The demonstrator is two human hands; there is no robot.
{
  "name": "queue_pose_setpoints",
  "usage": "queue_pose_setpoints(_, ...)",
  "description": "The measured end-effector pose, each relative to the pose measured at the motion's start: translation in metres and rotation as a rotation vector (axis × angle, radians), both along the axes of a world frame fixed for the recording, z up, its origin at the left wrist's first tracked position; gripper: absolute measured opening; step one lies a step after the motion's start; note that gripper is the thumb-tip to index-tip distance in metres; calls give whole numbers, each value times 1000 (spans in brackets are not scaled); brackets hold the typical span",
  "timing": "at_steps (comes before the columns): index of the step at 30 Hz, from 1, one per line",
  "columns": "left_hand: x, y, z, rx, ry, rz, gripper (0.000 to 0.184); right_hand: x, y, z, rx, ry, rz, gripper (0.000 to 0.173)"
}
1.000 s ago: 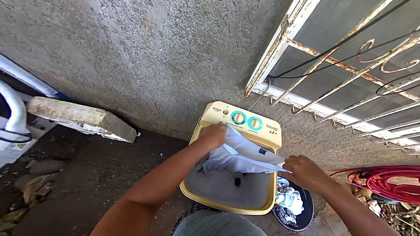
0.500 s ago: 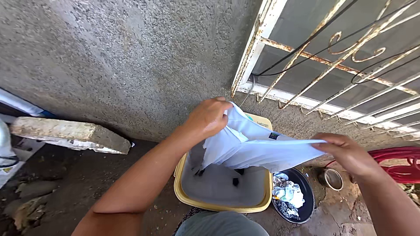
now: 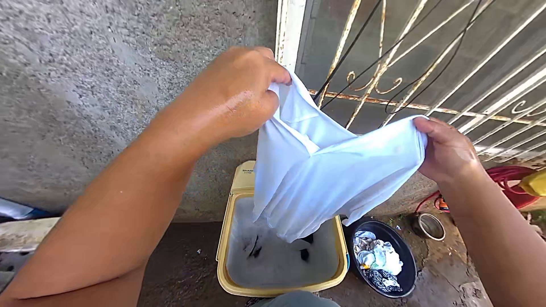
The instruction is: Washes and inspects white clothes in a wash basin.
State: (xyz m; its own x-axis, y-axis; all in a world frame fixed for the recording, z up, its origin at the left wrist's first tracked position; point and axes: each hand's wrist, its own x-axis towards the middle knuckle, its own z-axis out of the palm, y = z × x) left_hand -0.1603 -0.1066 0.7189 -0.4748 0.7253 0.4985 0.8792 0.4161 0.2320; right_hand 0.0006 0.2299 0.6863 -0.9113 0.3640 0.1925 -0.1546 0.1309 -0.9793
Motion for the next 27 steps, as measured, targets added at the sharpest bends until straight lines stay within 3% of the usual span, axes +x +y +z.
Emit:
queue_pose_setpoints(14,6,4,24,-107,26,48,23,9,7,23,48,64,102,39)
queue_pose_setpoints(27,2,6,4,-167,-152,-67,42,22,19,16,191,-41,252,41)
